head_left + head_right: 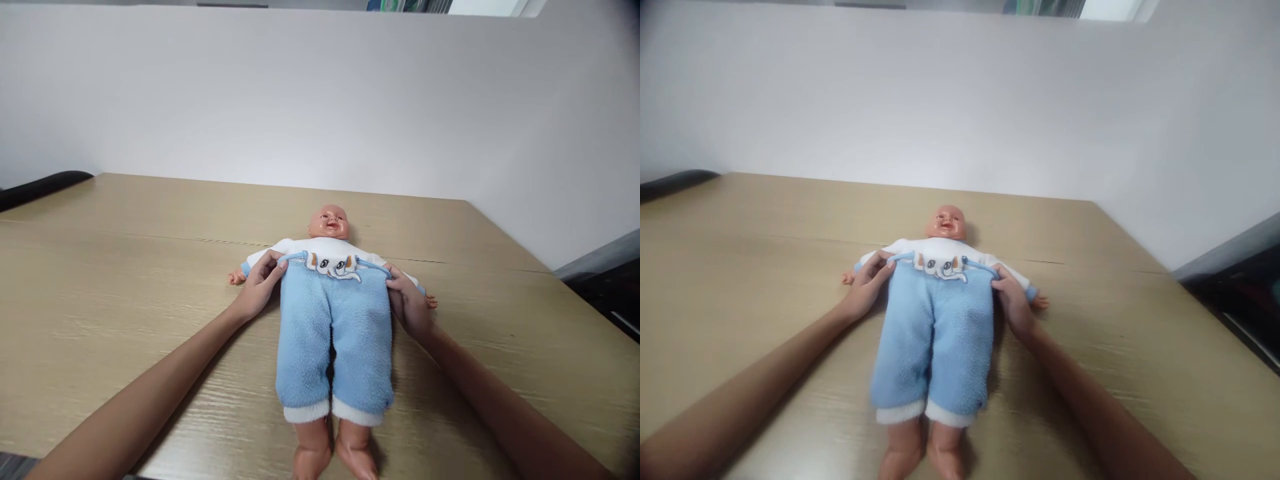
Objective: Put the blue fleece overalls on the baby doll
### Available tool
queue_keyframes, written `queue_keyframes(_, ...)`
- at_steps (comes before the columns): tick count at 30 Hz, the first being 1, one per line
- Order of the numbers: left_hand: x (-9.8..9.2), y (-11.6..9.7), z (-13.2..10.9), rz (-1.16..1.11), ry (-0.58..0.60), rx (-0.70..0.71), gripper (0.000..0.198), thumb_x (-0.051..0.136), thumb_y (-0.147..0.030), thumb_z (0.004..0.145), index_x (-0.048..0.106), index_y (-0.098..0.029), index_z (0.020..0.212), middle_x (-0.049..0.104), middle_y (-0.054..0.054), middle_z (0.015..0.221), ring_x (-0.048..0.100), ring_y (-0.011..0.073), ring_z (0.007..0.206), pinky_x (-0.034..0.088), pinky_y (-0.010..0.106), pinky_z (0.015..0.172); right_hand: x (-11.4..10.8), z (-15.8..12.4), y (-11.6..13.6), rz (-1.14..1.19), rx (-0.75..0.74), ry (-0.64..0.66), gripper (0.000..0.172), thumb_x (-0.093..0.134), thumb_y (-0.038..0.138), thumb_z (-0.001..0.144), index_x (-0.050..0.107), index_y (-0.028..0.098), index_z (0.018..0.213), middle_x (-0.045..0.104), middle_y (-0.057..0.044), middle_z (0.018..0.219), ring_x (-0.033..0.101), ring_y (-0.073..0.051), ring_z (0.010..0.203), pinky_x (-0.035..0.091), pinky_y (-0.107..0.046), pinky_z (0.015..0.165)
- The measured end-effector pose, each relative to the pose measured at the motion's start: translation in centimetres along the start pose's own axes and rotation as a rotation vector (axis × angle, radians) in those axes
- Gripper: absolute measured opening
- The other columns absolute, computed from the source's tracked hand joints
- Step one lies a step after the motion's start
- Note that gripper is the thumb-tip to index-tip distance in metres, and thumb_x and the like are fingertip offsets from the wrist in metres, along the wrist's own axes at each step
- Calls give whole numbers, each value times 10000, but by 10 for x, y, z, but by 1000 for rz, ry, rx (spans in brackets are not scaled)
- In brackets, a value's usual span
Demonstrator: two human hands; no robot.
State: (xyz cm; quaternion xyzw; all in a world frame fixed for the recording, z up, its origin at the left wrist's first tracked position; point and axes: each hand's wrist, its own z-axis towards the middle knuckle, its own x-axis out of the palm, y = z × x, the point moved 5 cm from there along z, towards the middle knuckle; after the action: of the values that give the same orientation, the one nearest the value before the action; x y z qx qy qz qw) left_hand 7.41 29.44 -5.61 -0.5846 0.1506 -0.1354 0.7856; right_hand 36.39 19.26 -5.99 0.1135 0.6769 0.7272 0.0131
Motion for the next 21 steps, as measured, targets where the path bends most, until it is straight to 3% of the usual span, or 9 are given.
queue_keyframes(3, 1, 4, 1, 21, 0, -2, 411, 649, -618, 1010, 616, -208, 1017, 556, -9, 869, 465, 179, 819, 377, 302, 783, 7, 11, 10, 108, 104, 62, 166, 610, 356, 702, 629, 297, 856, 763, -70, 934, 690, -348, 1014, 570, -484, 916)
queue_keyframes(7, 0, 7, 2, 49, -27, 19, 386, 639, -595, 1024, 621, -210, 993, 556, -4, 894, 472, 182, 840, 391, 302, 800, 8, 21, 27, -8, 242, 205, 219, 689, 323, 673, 692, 282, 888, 805, -59, 1061, 710, -350, 1107, 557, -486, 1055)
queue_keyframes(9, -1, 6, 2, 83, -42, 50, 360, 630, -571, 1036, 630, -211, 1019, 575, 6, 935, 500, 190, 884, 411, 302, 832, 6, 23, 37, -90, 288, 295, 215, 732, 325, 715, 726, 278, 926, 796, -37, 1053, 709, -310, 1070, 561, -426, 1025)
queue_keyframes(12, -5, 4, 1, 144, -100, 104, 319, 627, -529, 1048, 625, -211, 1073, 617, 26, 1002, 563, 202, 965, 444, 312, 905, 4, 33, 48, -133, 292, 369, 163, 736, 307, 777, 737, 271, 936, 746, -16, 937, 675, -249, 913, 554, -344, 831)
queue_keyframes(14, -8, 4, 0, 183, -155, 131, 297, 630, -501, 1051, 616, -208, 1095, 645, 43, 1051, 602, 209, 1006, 460, 325, 944, 4, 46, 52, -242, 237, 372, 116, 727, 285, 752, 712, 257, 864, 689, 2, 841, 620, -222, 808, 501, -317, 719)
queue_keyframes(17, -10, 3, -1, 221, -191, 151, 275, 622, -476, 1055, 614, -206, 1108, 667, 59, 1076, 627, 213, 1011, 476, 338, 947, 8, 64, 57, -634, 30, 308, 81, 718, 311, 763, 682, 239, 761, 629, 11, 737, 546, -210, 732, 423, -313, 666)
queue_keyframes(19, -9, 2, 0, 231, -195, 152, 267, 624, -472, 1053, 618, -208, 1095, 667, 54, 1042, 626, 213, 978, 480, 339, 916, 18, 71, 63, -847, -126, 233, 89, 707, 327, 824, 700, 240, 843, 670, 1, 782, 562, -219, 756, 426, -325, 695)
queue_keyframes(21, -8, 1, 0, 238, -203, 152, 255, 632, -463, 1050, 622, -209, 1081, 665, 50, 1010, 622, 215, 951, 479, 342, 889, 37, 75, 70, -932, -256, 185, 150, 691, 292, 868, 699, 245, 1011, 740, -28, 966, 627, -241, 873, 470, -345, 784)
